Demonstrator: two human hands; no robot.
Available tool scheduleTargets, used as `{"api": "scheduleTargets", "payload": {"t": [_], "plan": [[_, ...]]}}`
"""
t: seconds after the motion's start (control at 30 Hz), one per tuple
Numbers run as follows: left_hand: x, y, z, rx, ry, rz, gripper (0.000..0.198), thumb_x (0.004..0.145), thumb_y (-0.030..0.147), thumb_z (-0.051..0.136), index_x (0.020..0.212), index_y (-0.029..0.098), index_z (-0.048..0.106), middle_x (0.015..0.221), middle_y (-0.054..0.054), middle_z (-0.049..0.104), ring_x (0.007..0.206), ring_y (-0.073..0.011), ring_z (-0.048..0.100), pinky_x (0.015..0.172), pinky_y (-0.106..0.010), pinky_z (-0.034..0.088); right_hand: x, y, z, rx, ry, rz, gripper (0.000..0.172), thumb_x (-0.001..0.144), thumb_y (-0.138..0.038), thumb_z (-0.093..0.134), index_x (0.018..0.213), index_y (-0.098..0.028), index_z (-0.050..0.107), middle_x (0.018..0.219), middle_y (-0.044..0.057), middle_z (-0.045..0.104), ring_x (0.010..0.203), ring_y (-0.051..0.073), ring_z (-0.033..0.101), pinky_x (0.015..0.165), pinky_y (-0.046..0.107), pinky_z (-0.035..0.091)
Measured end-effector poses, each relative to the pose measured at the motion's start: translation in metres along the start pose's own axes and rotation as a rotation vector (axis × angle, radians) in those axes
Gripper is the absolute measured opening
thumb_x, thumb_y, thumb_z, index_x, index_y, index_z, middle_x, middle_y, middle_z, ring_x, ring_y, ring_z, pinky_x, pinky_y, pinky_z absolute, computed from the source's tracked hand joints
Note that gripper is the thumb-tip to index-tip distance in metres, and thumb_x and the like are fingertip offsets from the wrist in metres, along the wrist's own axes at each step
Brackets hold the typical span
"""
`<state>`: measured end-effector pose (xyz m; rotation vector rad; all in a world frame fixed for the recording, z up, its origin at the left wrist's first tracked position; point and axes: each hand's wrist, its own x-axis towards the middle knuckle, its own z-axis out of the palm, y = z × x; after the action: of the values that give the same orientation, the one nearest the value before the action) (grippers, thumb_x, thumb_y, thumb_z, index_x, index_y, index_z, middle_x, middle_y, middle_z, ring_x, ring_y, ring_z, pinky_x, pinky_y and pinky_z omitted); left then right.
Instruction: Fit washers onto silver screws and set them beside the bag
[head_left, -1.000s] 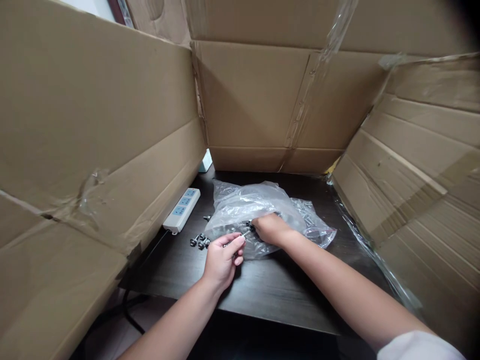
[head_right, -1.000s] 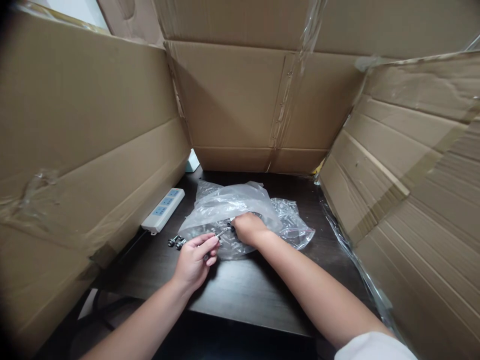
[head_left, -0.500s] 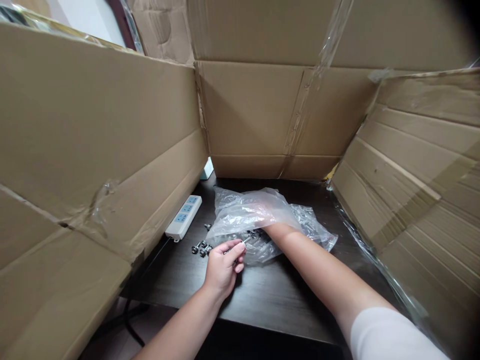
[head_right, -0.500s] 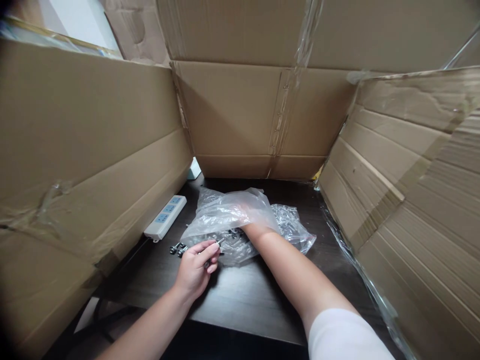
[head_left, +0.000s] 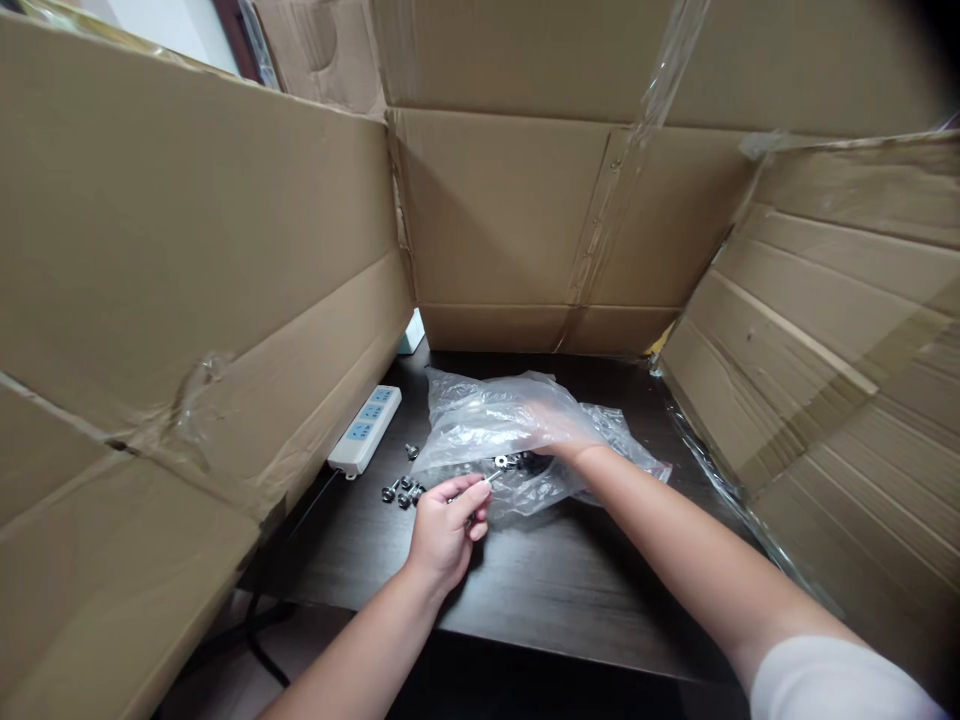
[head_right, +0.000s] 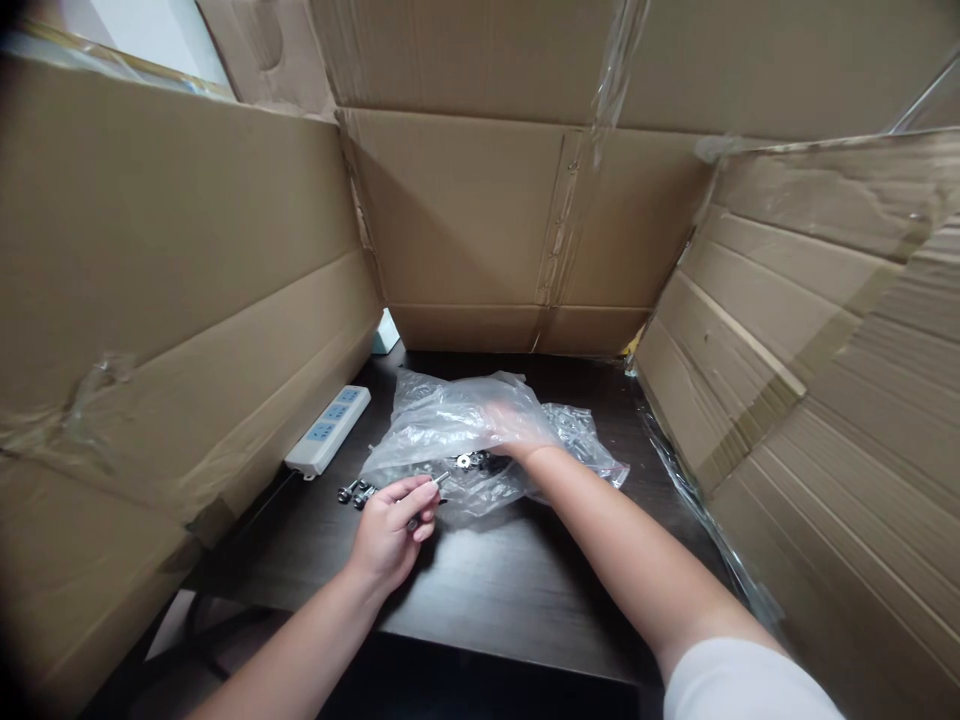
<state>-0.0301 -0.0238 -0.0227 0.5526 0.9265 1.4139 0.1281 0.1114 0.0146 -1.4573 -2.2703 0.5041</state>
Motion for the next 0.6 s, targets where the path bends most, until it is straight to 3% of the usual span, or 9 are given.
{"api": "scheduleTargets", "payload": {"t": [0.2, 0.43, 0.6], "plan": [[0.0, 0.001, 0.002, -0.001, 0.005, -0.005, 0.029, 0.058, 0.023, 0.083, 0.077, 0.009, 0.066, 0.059, -0.001, 0.057, 0.049, -0.006, 0.046, 0.037, -0.014, 0.026, -0.008, 0.008, -0.002, -0.015, -0.085, 0.013, 0.011, 0.07, -0.027, 0.066, 0.077, -0.02, 0.071, 0.086, 0.008, 0.071, 0.075, 0.022, 0.062, 0.071, 0.029, 0.047], [-0.001, 0.003, 0.002, -0.005, 0.014, 0.0, 0.03, 0.057, 0.023, 0.083, 0.078, 0.01, 0.065, 0.06, -0.001, 0.058, 0.049, -0.0064, 0.046, 0.037, -0.015, 0.026, -0.012, 0.012, 0.004, 0.125, -0.08, 0.09, 0.016, 0.079, -0.03, 0.06, 0.085, -0.02, 0.071, 0.098, 0.008, 0.071, 0.089, 0.024, 0.063, 0.083, 0.031, 0.046], [0.0, 0.0, 0.001, 0.009, 0.011, 0.031, 0.028, 0.059, 0.022, 0.082, 0.077, 0.009, 0.065, 0.058, -0.001, 0.057, 0.049, -0.0062, 0.046, 0.037, -0.014, 0.027, -0.028, 0.003, 0.009, 0.344, -0.132, 0.183, 0.025, 0.083, -0.036, 0.058, 0.079, -0.015, 0.071, 0.079, 0.009, 0.072, 0.079, 0.023, 0.068, 0.075, 0.034, 0.053]]}}
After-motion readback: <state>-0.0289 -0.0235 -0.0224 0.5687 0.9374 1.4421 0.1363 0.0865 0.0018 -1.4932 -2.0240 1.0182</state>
